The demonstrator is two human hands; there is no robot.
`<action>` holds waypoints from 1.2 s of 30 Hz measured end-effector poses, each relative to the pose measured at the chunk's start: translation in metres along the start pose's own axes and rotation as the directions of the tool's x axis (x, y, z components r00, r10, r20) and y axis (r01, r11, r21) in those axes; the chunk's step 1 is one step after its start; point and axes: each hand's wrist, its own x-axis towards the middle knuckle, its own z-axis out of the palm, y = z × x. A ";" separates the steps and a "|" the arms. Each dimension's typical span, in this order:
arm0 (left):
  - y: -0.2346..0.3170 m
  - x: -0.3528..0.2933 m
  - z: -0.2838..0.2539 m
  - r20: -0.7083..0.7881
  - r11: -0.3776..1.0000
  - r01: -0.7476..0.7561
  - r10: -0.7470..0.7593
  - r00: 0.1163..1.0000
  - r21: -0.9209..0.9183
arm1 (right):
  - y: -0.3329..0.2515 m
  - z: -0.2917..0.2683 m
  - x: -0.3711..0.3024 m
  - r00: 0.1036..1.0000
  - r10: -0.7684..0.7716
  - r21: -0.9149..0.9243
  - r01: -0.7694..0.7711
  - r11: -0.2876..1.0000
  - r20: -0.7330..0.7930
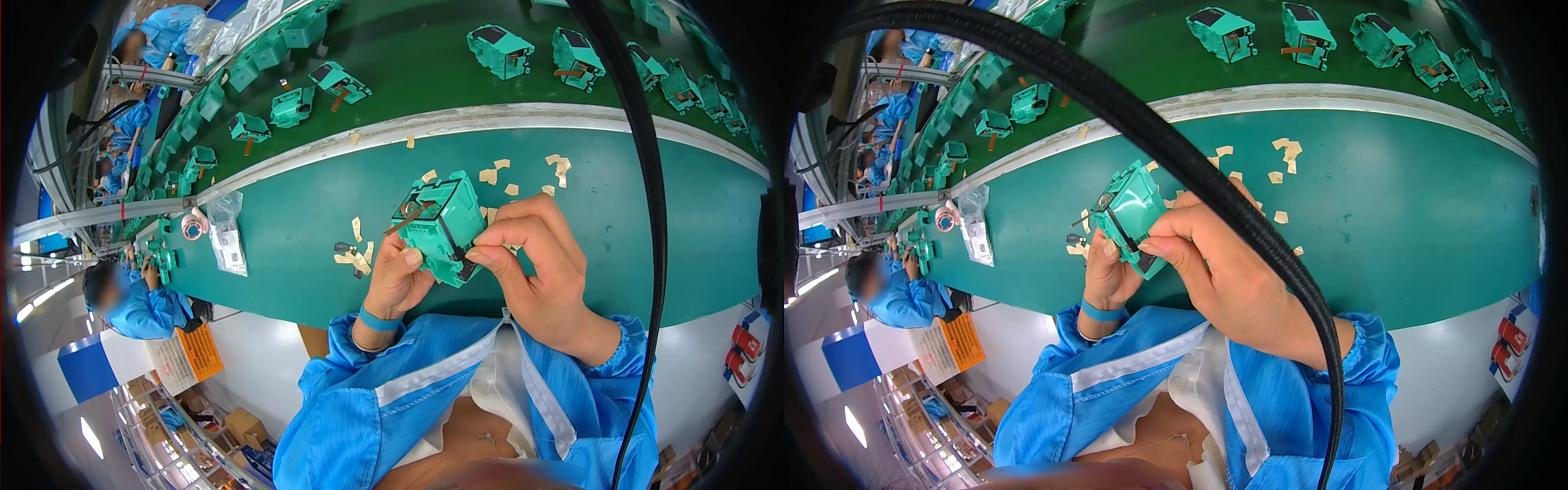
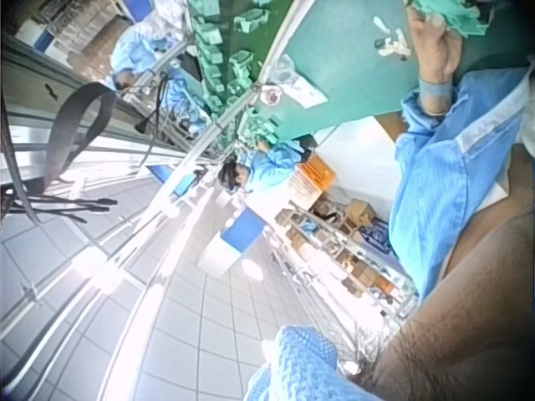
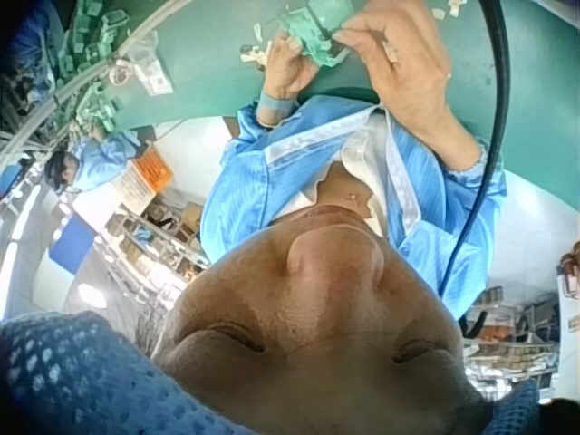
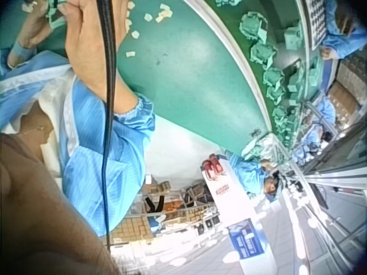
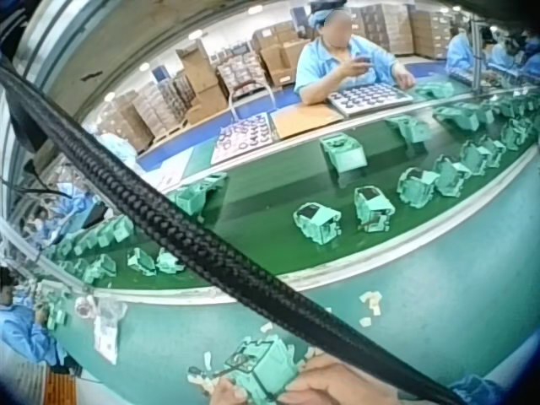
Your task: The person peels a small adhesive strip from a pile, presses it onto a black component, and then attaches that component to the side of a green plastic housing before placing it on a conveyor belt.
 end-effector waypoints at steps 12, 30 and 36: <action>-0.006 -0.006 -0.011 0.020 0.991 0.054 -0.052 0.998 -0.126 | 0.006 -0.001 0.005 0.853 0.518 0.468 -0.435 0.769 -0.059; 0.055 0.145 -0.032 -0.271 0.879 -0.141 0.289 0.918 0.456 | 0.091 0.011 -0.011 0.893 0.441 0.265 -0.406 0.875 -0.090; 0.049 0.089 -0.014 -0.306 0.756 -0.232 0.496 0.813 0.612 | 0.099 0.010 -0.011 0.891 0.434 0.116 -0.421 0.900 -0.133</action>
